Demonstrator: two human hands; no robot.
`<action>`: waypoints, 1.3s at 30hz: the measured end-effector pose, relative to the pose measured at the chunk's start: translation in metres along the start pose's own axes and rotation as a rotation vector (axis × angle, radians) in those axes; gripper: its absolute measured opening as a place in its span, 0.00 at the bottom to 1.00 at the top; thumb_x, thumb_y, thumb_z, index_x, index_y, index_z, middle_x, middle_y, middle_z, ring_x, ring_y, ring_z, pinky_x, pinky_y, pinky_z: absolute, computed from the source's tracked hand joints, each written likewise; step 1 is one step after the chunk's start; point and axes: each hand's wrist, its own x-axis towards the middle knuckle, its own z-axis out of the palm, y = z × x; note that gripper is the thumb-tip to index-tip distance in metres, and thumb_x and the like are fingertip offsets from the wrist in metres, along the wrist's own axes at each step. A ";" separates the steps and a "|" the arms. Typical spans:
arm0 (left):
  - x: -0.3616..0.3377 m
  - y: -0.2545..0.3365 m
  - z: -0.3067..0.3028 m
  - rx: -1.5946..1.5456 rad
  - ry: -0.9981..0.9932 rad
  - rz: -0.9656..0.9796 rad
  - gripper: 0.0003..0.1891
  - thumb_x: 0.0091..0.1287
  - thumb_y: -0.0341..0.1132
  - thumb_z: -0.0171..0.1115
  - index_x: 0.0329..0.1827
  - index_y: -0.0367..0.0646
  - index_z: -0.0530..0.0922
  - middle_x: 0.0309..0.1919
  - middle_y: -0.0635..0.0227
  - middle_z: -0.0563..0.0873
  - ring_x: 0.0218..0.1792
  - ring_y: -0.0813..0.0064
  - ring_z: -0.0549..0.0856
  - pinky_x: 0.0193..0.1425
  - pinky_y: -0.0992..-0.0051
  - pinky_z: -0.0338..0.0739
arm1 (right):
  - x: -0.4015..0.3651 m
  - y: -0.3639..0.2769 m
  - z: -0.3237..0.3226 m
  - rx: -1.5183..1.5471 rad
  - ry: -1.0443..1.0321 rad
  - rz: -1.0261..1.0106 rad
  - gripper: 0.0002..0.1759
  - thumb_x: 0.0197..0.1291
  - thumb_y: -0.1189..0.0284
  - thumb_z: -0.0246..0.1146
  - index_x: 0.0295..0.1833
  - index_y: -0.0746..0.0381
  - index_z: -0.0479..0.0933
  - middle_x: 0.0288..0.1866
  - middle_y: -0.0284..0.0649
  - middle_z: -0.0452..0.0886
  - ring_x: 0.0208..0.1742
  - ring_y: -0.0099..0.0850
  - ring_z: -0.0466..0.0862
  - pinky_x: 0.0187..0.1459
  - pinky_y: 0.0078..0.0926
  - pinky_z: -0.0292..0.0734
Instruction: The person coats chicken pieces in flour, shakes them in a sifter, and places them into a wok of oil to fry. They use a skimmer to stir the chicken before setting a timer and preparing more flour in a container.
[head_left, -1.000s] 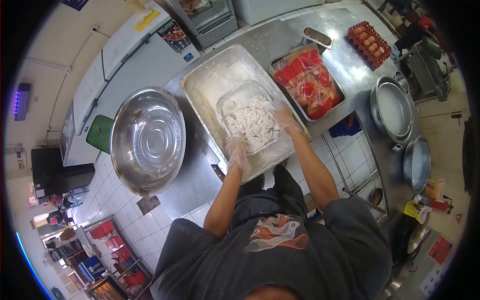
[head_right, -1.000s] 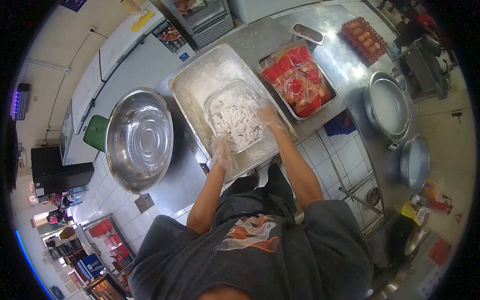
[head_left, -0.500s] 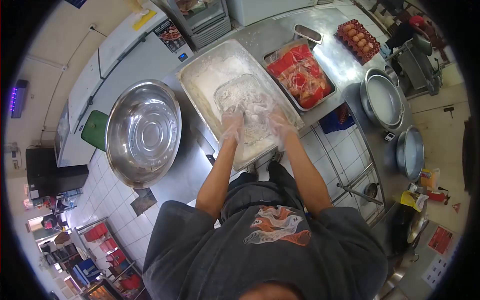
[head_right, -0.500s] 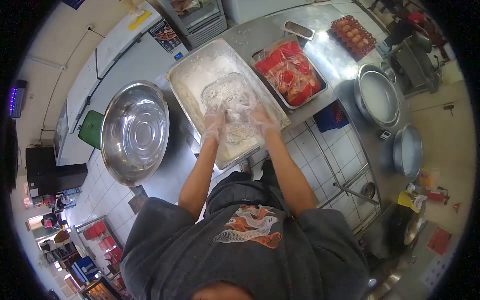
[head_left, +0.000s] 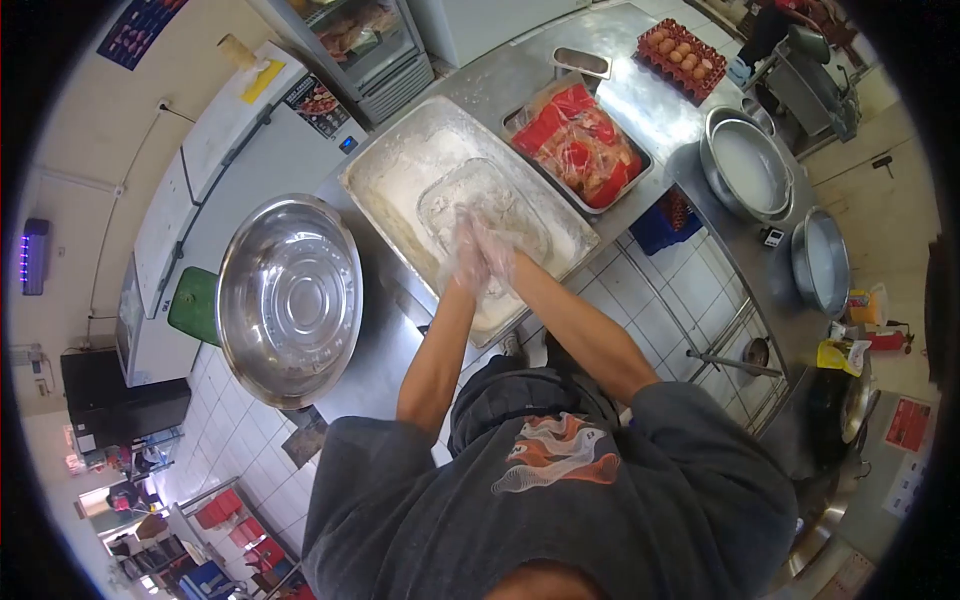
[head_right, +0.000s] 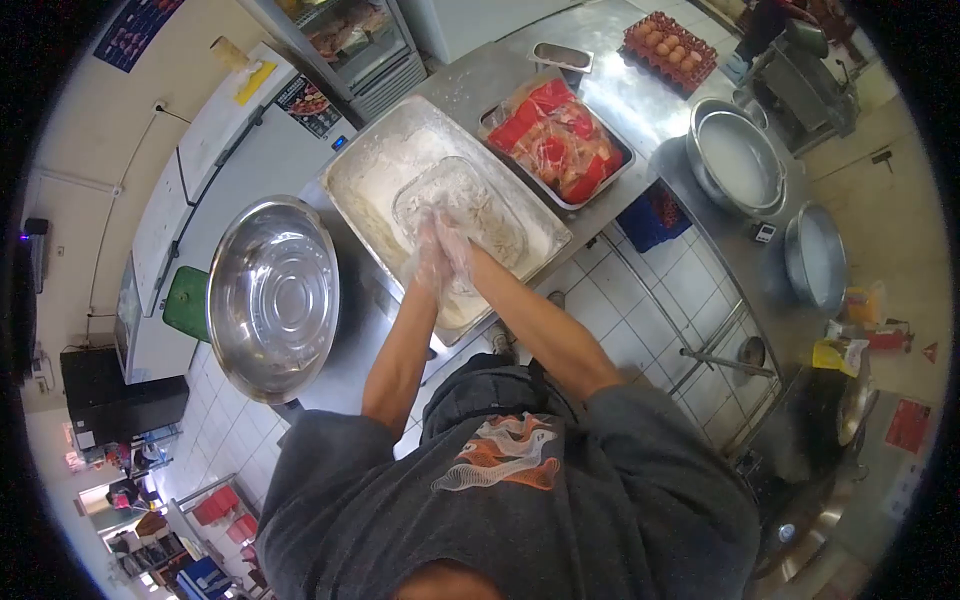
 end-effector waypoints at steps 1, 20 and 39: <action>-0.006 0.003 -0.004 0.051 0.071 0.028 0.35 0.73 0.64 0.37 0.68 0.45 0.67 0.54 0.62 0.77 0.55 0.65 0.78 0.62 0.63 0.73 | 0.001 0.002 0.002 0.032 -0.041 0.012 0.40 0.69 0.41 0.42 0.75 0.59 0.58 0.73 0.44 0.64 0.73 0.37 0.62 0.70 0.34 0.59; 0.023 -0.028 -0.005 0.199 0.016 -0.024 0.36 0.72 0.64 0.41 0.67 0.41 0.71 0.58 0.57 0.80 0.57 0.60 0.78 0.63 0.65 0.71 | -0.066 -0.062 0.018 -0.006 0.091 0.122 0.37 0.71 0.41 0.40 0.71 0.58 0.64 0.67 0.41 0.69 0.67 0.37 0.69 0.68 0.35 0.63; 0.047 -0.009 -0.043 0.885 0.221 0.483 0.19 0.52 0.44 0.73 0.38 0.37 0.84 0.33 0.55 0.88 0.35 0.61 0.86 0.38 0.65 0.78 | 0.022 -0.018 -0.082 -0.012 0.176 -0.022 0.08 0.58 0.75 0.63 0.43 0.63 0.79 0.29 0.33 0.79 0.25 0.26 0.79 0.25 0.25 0.75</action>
